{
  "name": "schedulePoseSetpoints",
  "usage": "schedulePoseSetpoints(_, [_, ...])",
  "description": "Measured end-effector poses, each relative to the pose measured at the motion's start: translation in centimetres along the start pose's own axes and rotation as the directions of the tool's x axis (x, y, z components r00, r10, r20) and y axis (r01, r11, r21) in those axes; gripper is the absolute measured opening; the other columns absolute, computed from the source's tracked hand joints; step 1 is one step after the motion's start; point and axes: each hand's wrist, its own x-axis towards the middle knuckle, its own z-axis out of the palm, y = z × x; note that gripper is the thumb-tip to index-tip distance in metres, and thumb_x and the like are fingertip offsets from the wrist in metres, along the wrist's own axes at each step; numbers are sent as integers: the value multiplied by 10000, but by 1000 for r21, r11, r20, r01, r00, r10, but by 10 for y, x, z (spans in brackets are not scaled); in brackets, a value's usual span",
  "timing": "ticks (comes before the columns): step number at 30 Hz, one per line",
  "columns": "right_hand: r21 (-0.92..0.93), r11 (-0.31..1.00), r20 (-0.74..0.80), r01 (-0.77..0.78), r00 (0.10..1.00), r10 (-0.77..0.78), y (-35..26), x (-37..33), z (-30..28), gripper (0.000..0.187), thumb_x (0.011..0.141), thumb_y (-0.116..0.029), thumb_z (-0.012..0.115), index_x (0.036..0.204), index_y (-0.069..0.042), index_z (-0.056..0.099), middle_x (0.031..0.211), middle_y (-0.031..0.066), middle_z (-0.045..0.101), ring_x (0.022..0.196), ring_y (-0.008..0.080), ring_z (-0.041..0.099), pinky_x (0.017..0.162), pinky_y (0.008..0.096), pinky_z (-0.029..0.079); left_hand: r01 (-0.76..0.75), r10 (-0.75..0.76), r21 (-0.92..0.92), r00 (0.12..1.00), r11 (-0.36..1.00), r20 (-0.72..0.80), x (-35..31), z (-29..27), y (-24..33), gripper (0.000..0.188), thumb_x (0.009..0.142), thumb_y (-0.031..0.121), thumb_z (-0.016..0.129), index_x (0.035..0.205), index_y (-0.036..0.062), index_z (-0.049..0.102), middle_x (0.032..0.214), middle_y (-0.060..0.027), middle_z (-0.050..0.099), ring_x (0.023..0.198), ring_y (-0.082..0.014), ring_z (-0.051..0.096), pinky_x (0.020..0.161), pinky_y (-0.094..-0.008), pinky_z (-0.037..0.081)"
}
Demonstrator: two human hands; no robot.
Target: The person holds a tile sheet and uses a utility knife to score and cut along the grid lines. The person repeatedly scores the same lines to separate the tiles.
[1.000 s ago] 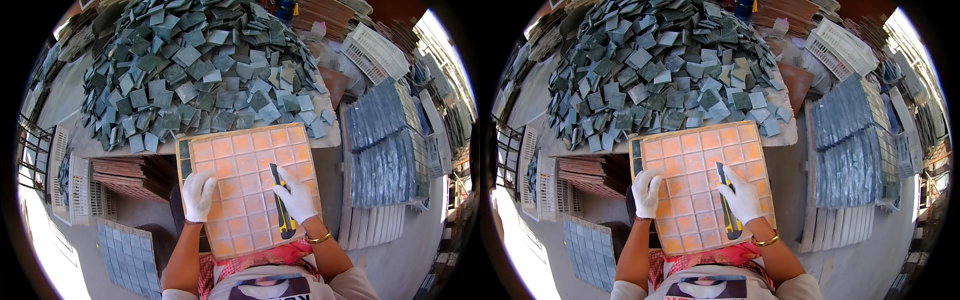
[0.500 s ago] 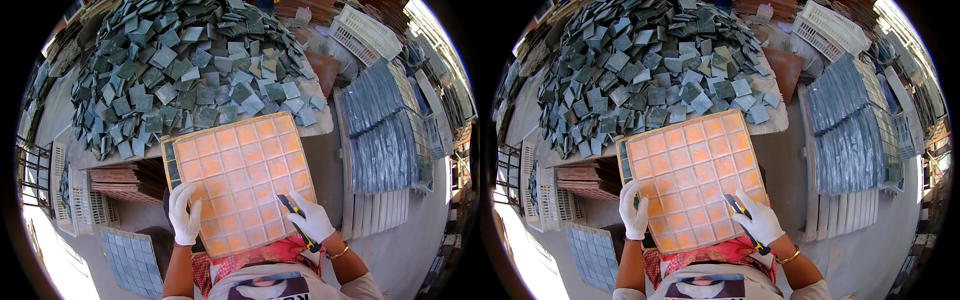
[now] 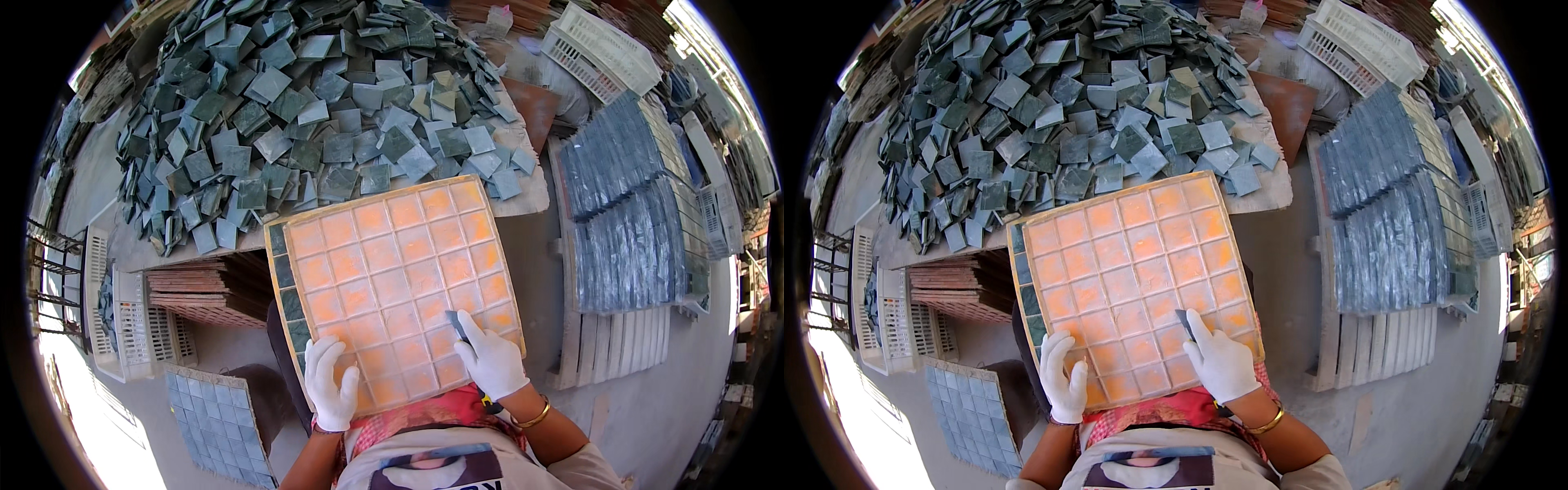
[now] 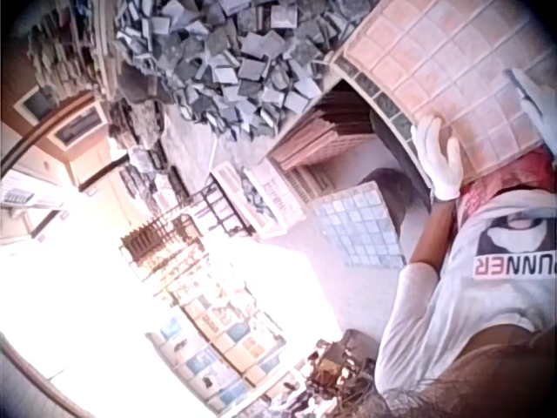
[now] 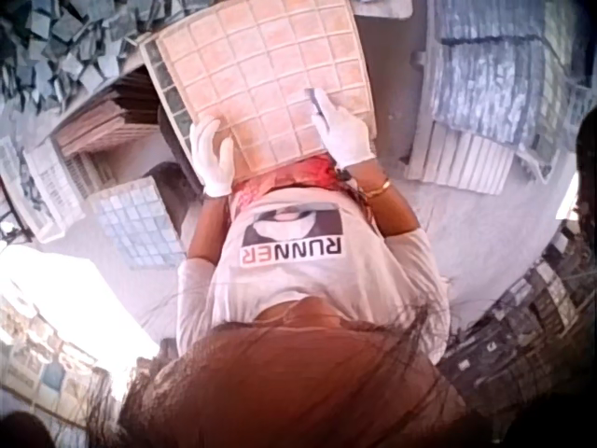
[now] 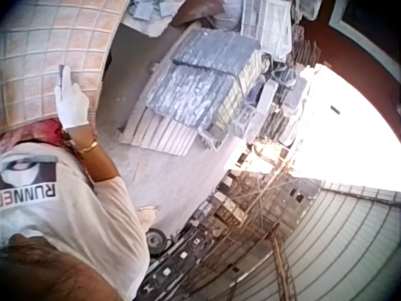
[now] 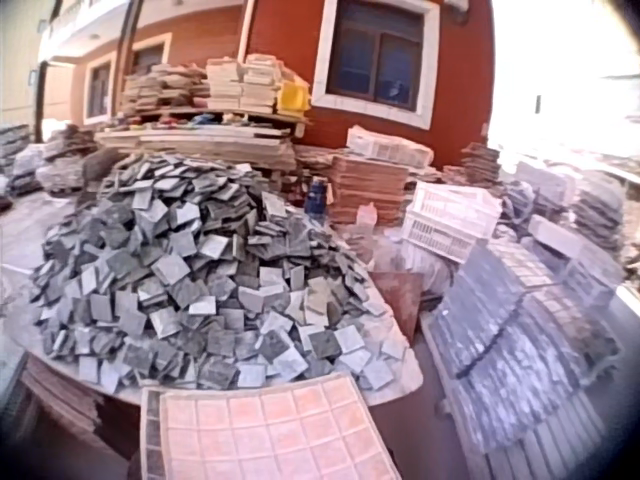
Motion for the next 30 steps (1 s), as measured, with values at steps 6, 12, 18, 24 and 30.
schedulePoseSetpoints(6, [-16,1000,17,-23,1000,24,-8,-1,8,574,913,-328,551,1413,-109,374,715,165,589,558,344,593,511,467,475,4,-4,13,1000,1000,-1,1,2,2,339,745,89,617,1077,19,600,1108,-159,610,1082,-353,557,1069,-521,315])
schedulePoseSetpoints(12, [73,997,38,-34,999,31,-17,-3,13,542,881,-272,601,1368,-95,441,735,179,611,638,361,608,563,476,467,-3,3,15,1000,1000,-10,2,2,2,321,772,109,615,1081,22,602,1104,-163,613,1075,-351,560,1071,-518,312])
schedulePoseSetpoints(18, [163,987,93,-3,996,-12,-9,-5,10,545,882,-266,606,1373,-98,440,762,186,624,699,368,624,616,461,477,37,-38,-39,998,999,-43,-5,0,0,302,769,70,598,1066,15,605,1086,-164,610,1065,-346,562,1073,-502,320])
schedulePoseSetpoints(24, [190,982,-16,-10,1000,13,-8,-6,16,527,909,-298,555,1387,-126,416,746,191,619,655,387,616,597,494,480,16,-17,-39,999,999,-33,-2,3,2,317,742,8,590,1059,8,604,1070,-161,612,1048,-342,566,1069,-502,324])
schedulePoseSetpoints(30, [93,994,146,50,987,-64,-30,-6,16,519,918,-322,533,1395,-163,405,761,182,621,642,381,616,588,491,486,17,-18,-28,999,999,-33,-4,2,-3,317,773,54,573,1083,-5,598,1089,-166,611,1074,-338,562,1079,-466,323])
